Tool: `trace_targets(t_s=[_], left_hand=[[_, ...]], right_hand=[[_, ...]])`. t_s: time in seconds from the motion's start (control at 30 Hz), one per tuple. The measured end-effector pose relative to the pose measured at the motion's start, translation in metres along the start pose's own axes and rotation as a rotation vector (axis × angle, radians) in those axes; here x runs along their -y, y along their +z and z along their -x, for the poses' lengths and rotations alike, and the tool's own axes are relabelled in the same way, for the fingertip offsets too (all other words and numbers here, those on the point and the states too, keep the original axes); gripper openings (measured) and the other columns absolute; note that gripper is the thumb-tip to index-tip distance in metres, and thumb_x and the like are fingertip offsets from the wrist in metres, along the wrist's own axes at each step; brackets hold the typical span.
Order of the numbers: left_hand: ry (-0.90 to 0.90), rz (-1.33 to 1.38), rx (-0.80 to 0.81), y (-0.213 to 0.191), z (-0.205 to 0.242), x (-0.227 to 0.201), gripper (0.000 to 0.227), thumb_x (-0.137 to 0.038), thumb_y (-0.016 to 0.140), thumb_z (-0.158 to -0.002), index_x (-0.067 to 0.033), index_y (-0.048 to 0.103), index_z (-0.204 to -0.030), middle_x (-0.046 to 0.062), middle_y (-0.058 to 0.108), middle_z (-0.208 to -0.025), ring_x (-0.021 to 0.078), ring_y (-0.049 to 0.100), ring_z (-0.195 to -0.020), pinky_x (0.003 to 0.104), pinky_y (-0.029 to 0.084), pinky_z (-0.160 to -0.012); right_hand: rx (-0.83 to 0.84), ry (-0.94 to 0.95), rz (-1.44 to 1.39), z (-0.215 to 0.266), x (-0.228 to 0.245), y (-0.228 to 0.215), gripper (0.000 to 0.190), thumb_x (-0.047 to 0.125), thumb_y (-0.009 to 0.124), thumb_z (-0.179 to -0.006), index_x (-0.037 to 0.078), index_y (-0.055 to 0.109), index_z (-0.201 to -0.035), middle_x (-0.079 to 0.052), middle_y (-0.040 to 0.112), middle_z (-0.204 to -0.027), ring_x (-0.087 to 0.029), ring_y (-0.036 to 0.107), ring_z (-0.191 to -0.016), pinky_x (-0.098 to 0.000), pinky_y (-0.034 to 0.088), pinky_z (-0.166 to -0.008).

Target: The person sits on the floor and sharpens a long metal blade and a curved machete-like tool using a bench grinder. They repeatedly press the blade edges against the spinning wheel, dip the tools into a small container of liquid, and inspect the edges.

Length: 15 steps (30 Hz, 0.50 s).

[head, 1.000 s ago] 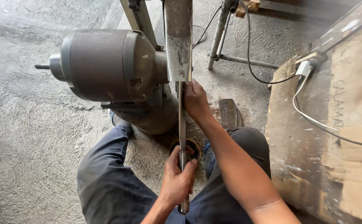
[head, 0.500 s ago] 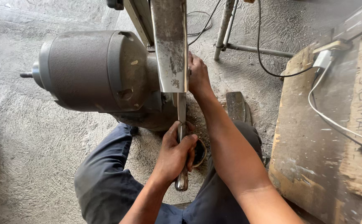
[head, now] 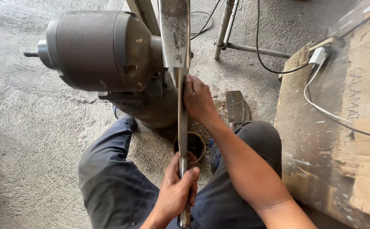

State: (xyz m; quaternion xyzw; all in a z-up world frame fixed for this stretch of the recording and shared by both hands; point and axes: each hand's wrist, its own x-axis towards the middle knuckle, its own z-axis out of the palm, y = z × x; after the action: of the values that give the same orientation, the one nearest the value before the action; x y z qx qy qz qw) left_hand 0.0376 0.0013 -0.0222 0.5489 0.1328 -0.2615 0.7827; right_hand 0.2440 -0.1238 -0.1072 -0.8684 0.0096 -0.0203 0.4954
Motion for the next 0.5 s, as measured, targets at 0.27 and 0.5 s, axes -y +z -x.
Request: trace_targets(t_s=[0.27, 0.5], left_hand=[[0.149, -0.556, -0.16, -0.005, 0.027, 0.038, 0.035, -0.009, 0.066, -0.091, -0.0031, 0.054, -0.123, 0.012, 0.059, -0.059, 0.0215, 0.061, -0.046, 0.038, 0.048, -0.043], [0.472, -1.202, -0.239, -0.049, 0.031, -0.02, 0.043, -0.012, 0.068, -0.087, 0.0014, 0.054, -0.125, 0.022, 0.073, -0.087, 0.0394, 0.073, -0.068, 0.049, 0.057, -0.056]], right_hand=[[0.445, 0.118, -0.459, 0.053, 0.013, -0.046, 0.052, 0.036, 0.021, -0.112, 0.002, 0.06, -0.111, -0.021, 0.072, -0.092, -0.037, 0.071, -0.085, -0.0509, 0.059, -0.084], [0.658, 0.042, -1.248, 0.047, 0.018, -0.076, 0.052, 0.033, 0.024, -0.109, -0.003, 0.054, -0.134, -0.029, 0.07, -0.116, -0.035, 0.073, -0.106, -0.0463, 0.063, -0.091]])
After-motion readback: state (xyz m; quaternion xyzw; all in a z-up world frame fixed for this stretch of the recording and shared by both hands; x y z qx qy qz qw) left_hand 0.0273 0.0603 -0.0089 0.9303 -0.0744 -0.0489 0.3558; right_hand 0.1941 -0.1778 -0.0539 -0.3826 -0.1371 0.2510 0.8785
